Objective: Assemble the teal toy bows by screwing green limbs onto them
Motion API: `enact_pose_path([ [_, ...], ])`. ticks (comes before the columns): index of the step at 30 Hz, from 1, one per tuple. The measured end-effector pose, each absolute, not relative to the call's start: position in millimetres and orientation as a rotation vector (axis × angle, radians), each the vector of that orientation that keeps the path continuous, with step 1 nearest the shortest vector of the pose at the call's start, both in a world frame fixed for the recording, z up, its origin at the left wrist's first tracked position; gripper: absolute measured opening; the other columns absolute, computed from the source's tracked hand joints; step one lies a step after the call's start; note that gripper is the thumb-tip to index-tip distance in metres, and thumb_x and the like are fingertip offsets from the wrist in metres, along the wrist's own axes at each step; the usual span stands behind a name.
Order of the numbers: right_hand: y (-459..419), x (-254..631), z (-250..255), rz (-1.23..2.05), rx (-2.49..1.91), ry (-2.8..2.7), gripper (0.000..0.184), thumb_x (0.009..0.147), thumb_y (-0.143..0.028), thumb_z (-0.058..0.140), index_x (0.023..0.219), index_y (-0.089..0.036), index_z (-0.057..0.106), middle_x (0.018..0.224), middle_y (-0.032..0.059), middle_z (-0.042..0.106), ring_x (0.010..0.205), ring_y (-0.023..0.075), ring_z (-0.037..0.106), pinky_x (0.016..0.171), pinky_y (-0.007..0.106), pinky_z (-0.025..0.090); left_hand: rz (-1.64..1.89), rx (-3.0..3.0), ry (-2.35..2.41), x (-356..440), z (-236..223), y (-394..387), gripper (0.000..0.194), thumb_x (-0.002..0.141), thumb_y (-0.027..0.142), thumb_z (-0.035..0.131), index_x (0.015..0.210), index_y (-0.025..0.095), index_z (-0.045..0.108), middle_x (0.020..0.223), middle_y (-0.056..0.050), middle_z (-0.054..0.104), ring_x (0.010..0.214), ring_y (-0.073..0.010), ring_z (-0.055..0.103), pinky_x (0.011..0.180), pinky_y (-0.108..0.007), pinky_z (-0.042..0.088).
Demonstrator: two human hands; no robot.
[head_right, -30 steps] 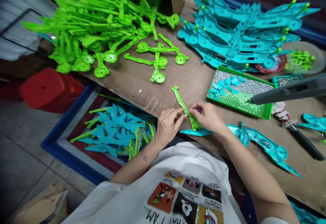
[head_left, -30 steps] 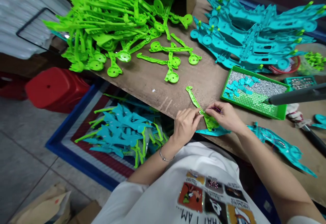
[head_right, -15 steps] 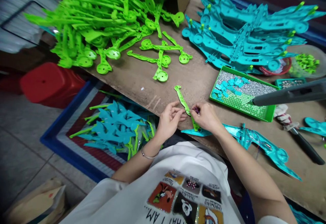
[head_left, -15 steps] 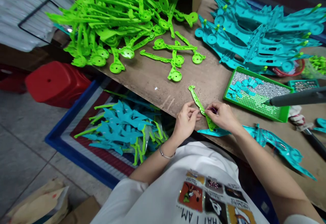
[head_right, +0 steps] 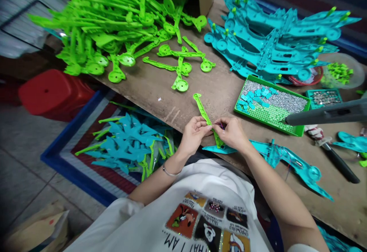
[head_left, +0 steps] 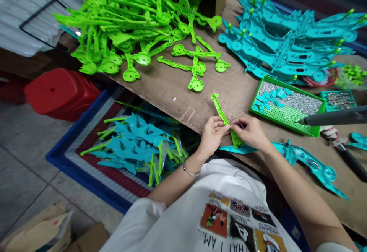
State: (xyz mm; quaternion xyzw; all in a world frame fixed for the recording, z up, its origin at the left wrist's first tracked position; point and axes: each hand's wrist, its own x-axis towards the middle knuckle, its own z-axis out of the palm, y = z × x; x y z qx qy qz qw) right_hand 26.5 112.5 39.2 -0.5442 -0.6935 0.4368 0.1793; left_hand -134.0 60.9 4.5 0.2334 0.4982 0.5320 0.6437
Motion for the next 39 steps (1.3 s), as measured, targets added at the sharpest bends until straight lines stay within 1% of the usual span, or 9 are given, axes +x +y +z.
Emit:
enact_pose_path([
  [5, 111, 31, 39, 1.267, -1.493, -1.948, 0.023, 0.086, -0.035, 0.065, 0.093, -0.016, 0.077, 0.08, 0.0037, 0.074, 0.064, 0.0136, 0.056, 0.061, 0.026, 0.04, 1.246, 0.576, 1.152, -129, 1, 63, 0.052, 0.076, 0.033, 0.085, 0.115, 0.017, 0.055, 0.09, -0.001, 0.07, 0.082, -0.0148, 0.072, 0.077, -0.03, 0.062],
  [10, 106, 30, 39, 1.207, -1.553, -1.976, 0.024, 0.088, -0.036, 0.064, 0.09, -0.016, 0.078, 0.07, 0.0021, 0.07, 0.055, 0.0115, 0.049, 0.055, 0.026, 0.035, 1.261, 0.585, 1.215, -126, 0, 62, 0.05, 0.076, 0.034, 0.084, 0.113, 0.018, 0.053, 0.088, 0.0, 0.068, 0.078, -0.0142, 0.071, 0.075, -0.03, 0.062],
  [17, 101, 33, 39, 1.108, -1.473, -2.009, 0.022, 0.089, -0.028, 0.064, 0.1, -0.018, 0.08, 0.079, 0.0029, 0.074, 0.058, 0.0113, 0.054, 0.057, 0.026, 0.038, 1.201, 0.554, 1.009, -135, 1, 60, 0.053, 0.079, 0.033, 0.083, 0.12, 0.019, 0.052, 0.111, -0.007, 0.073, 0.104, -0.0176, 0.071, 0.094, -0.033, 0.056],
  [20, 98, 33, 42, 1.082, -1.483, -2.037, 0.024, 0.089, -0.026, 0.063, 0.104, -0.02, 0.08, 0.086, 0.0043, 0.076, 0.065, 0.0138, 0.06, 0.063, 0.027, 0.042, 1.204, 0.562, 1.003, -136, 1, 60, 0.056, 0.077, 0.029, 0.084, 0.122, 0.019, 0.052, 0.11, -0.007, 0.073, 0.101, -0.0174, 0.072, 0.093, -0.032, 0.056],
  [25, 86, 27, 49, 1.002, -1.512, -2.021, 0.023, 0.09, -0.023, 0.061, 0.103, -0.02, 0.08, 0.094, 0.0073, 0.077, 0.082, 0.02, 0.067, 0.076, 0.032, 0.049, 1.197, 0.546, 1.047, -134, 0, 60, 0.049, 0.079, 0.025, 0.081, 0.119, 0.018, 0.055, 0.108, -0.007, 0.074, 0.097, -0.016, 0.073, 0.09, -0.03, 0.057],
  [30, 62, 14, 48, 0.592, -1.481, -2.31, 0.029, 0.099, -0.024, 0.051, 0.114, -0.017, 0.074, 0.092, 0.0119, 0.07, 0.086, 0.0246, 0.061, 0.078, 0.037, 0.045, 1.199, 0.542, 1.068, -134, 0, 60, 0.046, 0.079, 0.024, 0.081, 0.117, 0.017, 0.057, 0.105, -0.007, 0.075, 0.098, -0.0166, 0.073, 0.092, -0.03, 0.056],
  [33, 50, 7, 46, 0.2, -1.442, -2.557, 0.032, 0.099, -0.018, 0.047, 0.122, -0.013, 0.069, 0.09, 0.0146, 0.067, 0.083, 0.0259, 0.053, 0.072, 0.039, 0.038, 1.187, 0.547, 1.055, -135, 1, 60, 0.046, 0.079, 0.024, 0.081, 0.118, 0.018, 0.058, 0.104, -0.006, 0.075, 0.096, -0.0168, 0.073, 0.092, -0.03, 0.057],
  [35, 49, 6, 46, 0.08, -1.418, -2.635, 0.033, 0.098, -0.014, 0.046, 0.123, -0.011, 0.067, 0.09, 0.0153, 0.066, 0.082, 0.0263, 0.051, 0.071, 0.04, 0.036, 1.177, 0.557, 1.06, -135, 2, 60, 0.046, 0.079, 0.025, 0.081, 0.118, 0.018, 0.058, 0.104, -0.006, 0.075, 0.095, -0.0164, 0.073, 0.092, -0.03, 0.057],
  [39, 70, 17, 54, 0.368, -1.353, -2.597, 0.027, 0.098, -0.016, 0.048, 0.113, -0.014, 0.07, 0.092, 0.0128, 0.065, 0.083, 0.024, 0.054, 0.074, 0.037, 0.041, 1.199, 0.524, 1.023, -133, 0, 60, 0.046, 0.079, 0.023, 0.081, 0.117, 0.018, 0.057, 0.101, -0.005, 0.075, 0.094, -0.0158, 0.073, 0.094, -0.031, 0.057],
])
